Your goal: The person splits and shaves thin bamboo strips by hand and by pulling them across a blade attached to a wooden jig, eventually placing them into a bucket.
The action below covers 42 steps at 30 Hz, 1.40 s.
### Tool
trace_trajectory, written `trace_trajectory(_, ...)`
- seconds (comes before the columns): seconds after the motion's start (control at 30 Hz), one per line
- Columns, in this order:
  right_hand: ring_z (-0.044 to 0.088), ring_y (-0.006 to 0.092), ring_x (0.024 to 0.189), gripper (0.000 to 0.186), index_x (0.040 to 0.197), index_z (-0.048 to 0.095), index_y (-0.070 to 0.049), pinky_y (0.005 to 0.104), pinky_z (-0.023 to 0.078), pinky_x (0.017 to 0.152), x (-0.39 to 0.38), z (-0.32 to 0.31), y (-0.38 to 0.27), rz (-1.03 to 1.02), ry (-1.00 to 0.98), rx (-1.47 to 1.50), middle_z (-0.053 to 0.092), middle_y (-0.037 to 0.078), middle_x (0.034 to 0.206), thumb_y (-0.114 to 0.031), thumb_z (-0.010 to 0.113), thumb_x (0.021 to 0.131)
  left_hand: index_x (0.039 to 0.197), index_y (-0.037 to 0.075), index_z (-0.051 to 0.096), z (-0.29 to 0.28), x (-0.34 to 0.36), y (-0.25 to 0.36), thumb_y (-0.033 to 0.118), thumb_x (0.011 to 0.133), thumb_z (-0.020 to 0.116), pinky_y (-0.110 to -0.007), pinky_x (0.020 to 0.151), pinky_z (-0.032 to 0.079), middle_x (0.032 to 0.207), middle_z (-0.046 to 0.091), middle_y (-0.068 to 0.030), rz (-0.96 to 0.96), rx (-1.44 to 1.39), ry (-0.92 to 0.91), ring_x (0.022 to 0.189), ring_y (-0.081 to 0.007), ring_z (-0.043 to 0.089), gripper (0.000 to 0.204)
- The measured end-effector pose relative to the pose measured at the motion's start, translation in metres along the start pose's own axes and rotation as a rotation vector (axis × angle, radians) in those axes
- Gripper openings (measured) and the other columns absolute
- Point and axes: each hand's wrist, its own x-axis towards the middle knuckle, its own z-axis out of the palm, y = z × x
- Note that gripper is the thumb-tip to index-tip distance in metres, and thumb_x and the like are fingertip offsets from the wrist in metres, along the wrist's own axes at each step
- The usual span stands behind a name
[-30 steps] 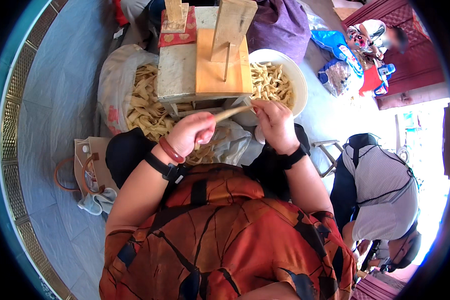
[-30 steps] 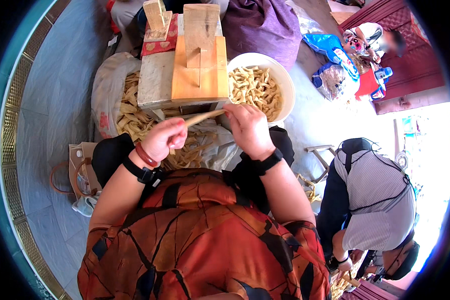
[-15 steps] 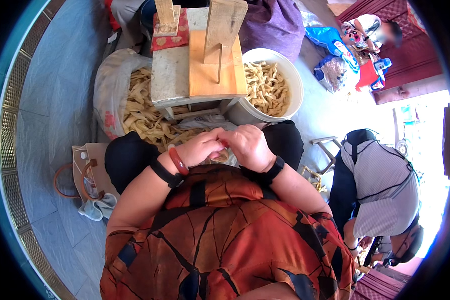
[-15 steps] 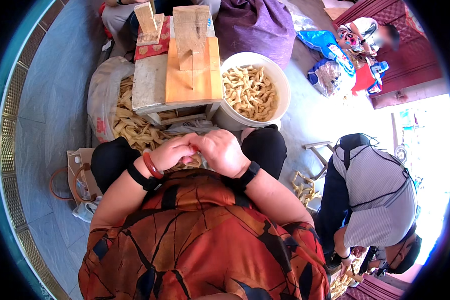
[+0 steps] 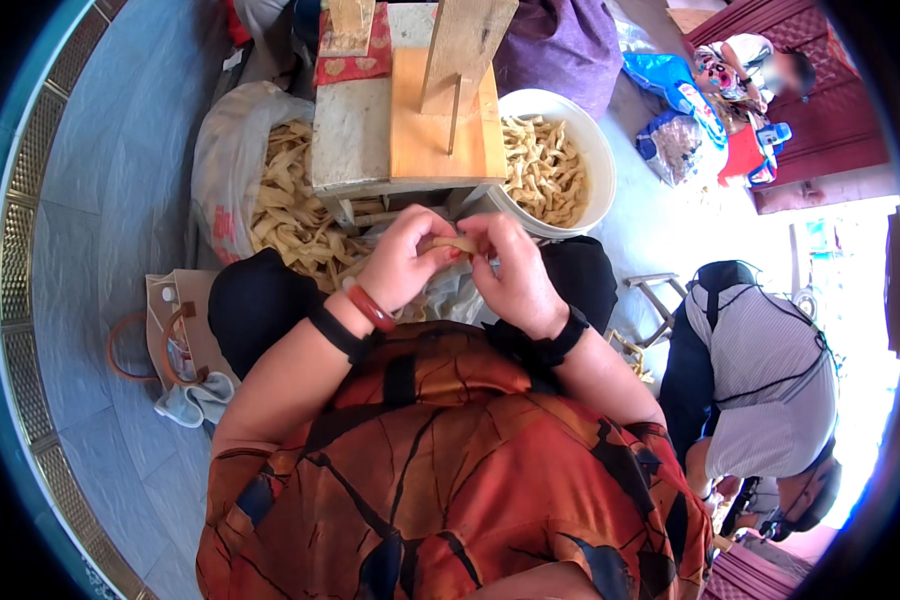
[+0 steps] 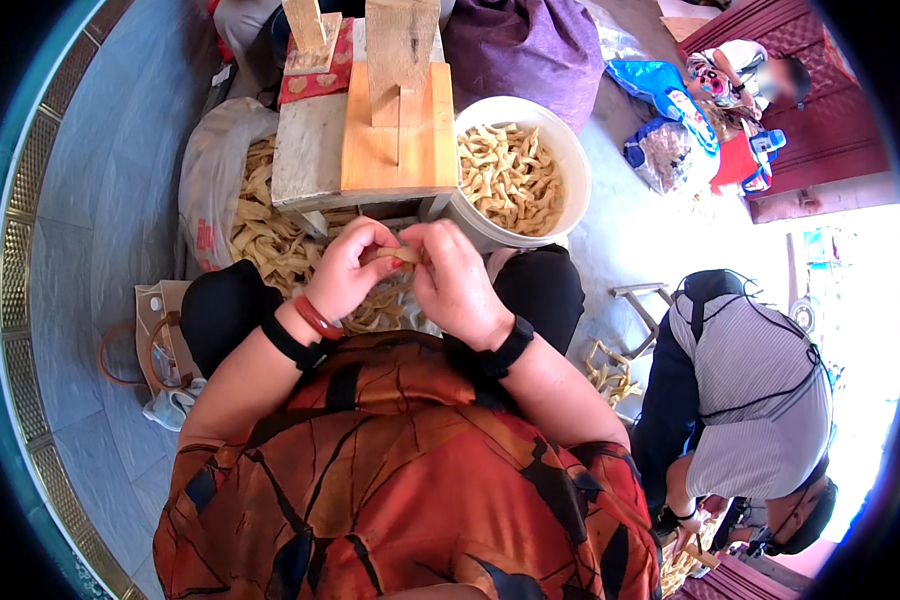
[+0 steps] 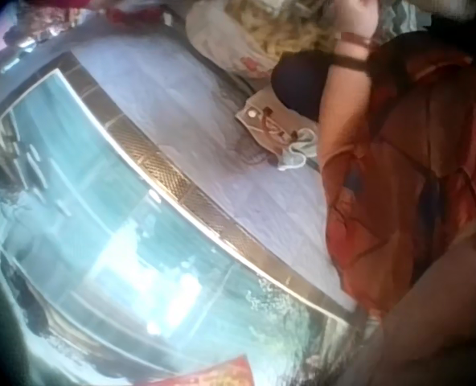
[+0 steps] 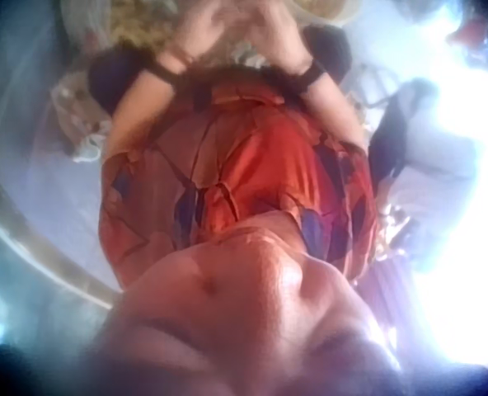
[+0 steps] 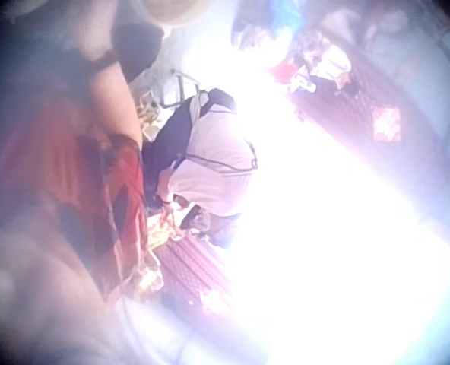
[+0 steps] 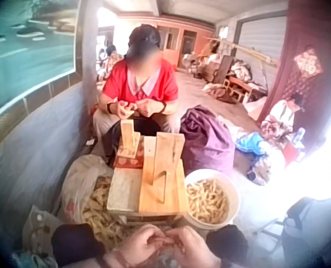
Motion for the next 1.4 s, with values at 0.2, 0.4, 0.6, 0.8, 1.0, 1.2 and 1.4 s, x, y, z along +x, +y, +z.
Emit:
trace_trajectory(0.2,0.058,0.0239,0.071,0.009,0.088,0.057,0.0,0.0318,0.047,0.064,-0.007,0.001,0.001,0.073,-0.04,0.097,0.058,0.013,0.078,-0.004,0.063,0.083,0.104,-0.001,0.061,0.002,-0.005,-0.001,0.005,0.089,0.061,-0.024,0.081,0.045,0.102,0.054,-0.0046,0.148,-0.126,0.047,0.092,-0.0114,0.054,0.016)
trace_trajectory(0.4,0.056,0.0181,0.069,0.021,0.086,0.059,0.0,0.0325,0.046,0.063,-0.01,0.008,0.009,0.093,-0.198,0.138,0.059,0.01,0.076,-0.02,0.059,0.091,0.106,-0.002,0.062,0.0,-0.004,0.006,0.011,0.092,0.057,-0.029,0.075,0.05,0.09,0.063,-0.0105,0.179,0.134,0.124,0.081,-0.021,0.063,0.019)
trace_trajectory(0.6,0.055,0.0108,0.069,0.022,0.086,0.058,0.0,0.0252,0.045,0.063,0.0,0.0,-0.004,0.221,-0.279,0.227,0.059,0.005,0.076,-0.018,0.051,0.097,0.104,-0.003,0.062,-0.003,-0.004,0.01,0.014,0.096,0.053,-0.025,0.076,0.048,0.095,0.066,-0.0103,0.13,0.117,0.066,0.084,-0.0142,0.061,0.021)
trace_trajectory(0.8,0.058,0.0118,0.072,0.02,0.09,0.057,0.001,0.0248,0.047,0.068,-0.014,-0.016,-0.012,0.246,-0.288,0.357,0.061,0.005,0.08,-0.016,0.05,0.097,0.101,0.0,0.059,-0.019,0.005,0.027,0.016,0.097,0.05,-0.024,0.074,0.047,0.093,0.066,-0.0068,0.082,0.2,0.226,0.083,-0.0128,0.061,0.019)
trace_trajectory(1.0,0.06,0.0193,0.066,0.018,0.09,0.055,-0.002,0.0282,0.048,0.06,0.004,-0.008,-0.025,-0.246,-0.232,-0.11,0.061,0.009,0.079,-0.001,0.067,0.077,0.101,0.002,0.059,0.0,0.0,0.025,0.012,0.095,0.053,-0.024,0.072,0.047,0.089,0.065,-0.0056,0.215,0.313,0.166,0.08,-0.0124,0.061,0.013)
trace_trajectory(1.2,0.058,0.0244,0.059,0.014,0.084,0.053,-0.004,0.0323,0.047,0.054,0.011,-0.017,-0.032,-0.136,-0.117,-0.129,0.056,0.008,0.067,0.001,0.064,0.076,0.097,0.002,0.059,-0.021,0.008,0.036,0.015,0.095,0.054,-0.022,0.06,0.043,0.077,0.059,0.0003,-0.029,0.101,0.152,0.065,-0.0066,0.05,0.014)
trace_trajectory(1.4,0.06,0.0306,0.069,0.013,0.087,0.057,-0.004,0.0353,0.049,0.06,0.041,-0.028,-0.01,-0.173,0.002,-0.219,0.058,0.013,0.08,0.003,0.059,0.076,0.083,0.003,0.058,-0.054,0.032,0.034,0.019,0.093,0.055,-0.021,0.053,0.036,0.064,0.048,0.0045,-0.172,0.181,-0.011,0.059,-0.004,0.043,0.019)
